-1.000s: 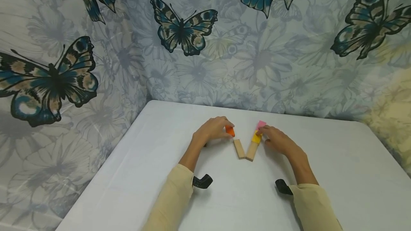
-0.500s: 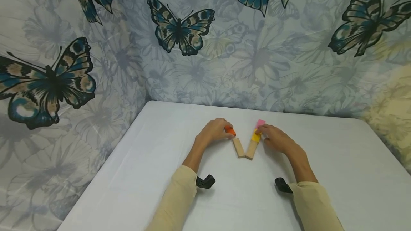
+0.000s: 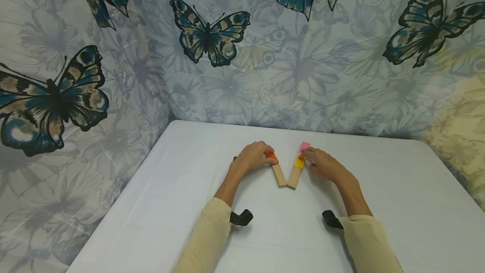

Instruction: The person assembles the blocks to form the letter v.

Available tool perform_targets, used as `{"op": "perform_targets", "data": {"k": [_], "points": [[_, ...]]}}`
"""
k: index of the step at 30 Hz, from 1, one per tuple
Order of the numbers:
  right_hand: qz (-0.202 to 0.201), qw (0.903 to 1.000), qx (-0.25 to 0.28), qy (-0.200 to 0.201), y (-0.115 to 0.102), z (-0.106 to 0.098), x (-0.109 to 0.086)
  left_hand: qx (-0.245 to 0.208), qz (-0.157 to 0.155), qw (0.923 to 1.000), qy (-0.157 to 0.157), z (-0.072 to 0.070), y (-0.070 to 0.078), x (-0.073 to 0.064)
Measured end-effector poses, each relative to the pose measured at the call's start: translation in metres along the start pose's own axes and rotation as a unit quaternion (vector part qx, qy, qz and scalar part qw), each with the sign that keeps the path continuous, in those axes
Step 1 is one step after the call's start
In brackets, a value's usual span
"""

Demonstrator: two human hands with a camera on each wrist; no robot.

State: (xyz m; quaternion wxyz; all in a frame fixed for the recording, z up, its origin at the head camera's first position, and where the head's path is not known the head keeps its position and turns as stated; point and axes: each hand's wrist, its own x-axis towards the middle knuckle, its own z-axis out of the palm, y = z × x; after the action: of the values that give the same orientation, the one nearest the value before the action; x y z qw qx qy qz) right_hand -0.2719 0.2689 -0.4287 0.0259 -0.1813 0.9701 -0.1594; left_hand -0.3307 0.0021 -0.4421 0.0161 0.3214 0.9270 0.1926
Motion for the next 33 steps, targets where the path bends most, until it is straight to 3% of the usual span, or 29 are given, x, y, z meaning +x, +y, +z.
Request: {"op": "perform_targets", "data": {"k": [11, 33], "points": [[0.01, 0.9999, 0.001, -0.005, -0.0002, 0.0002, -0.0001, -0.015, 0.032, 0.9993, -0.013, 0.0001, 0.0007, -0.0021], [-0.011, 0.9999, 0.008, 0.006, 0.0033, 0.0023, -0.0009, -0.036, 0.048, 0.9975, -0.036, -0.0011, 0.003, -0.0011]]}}
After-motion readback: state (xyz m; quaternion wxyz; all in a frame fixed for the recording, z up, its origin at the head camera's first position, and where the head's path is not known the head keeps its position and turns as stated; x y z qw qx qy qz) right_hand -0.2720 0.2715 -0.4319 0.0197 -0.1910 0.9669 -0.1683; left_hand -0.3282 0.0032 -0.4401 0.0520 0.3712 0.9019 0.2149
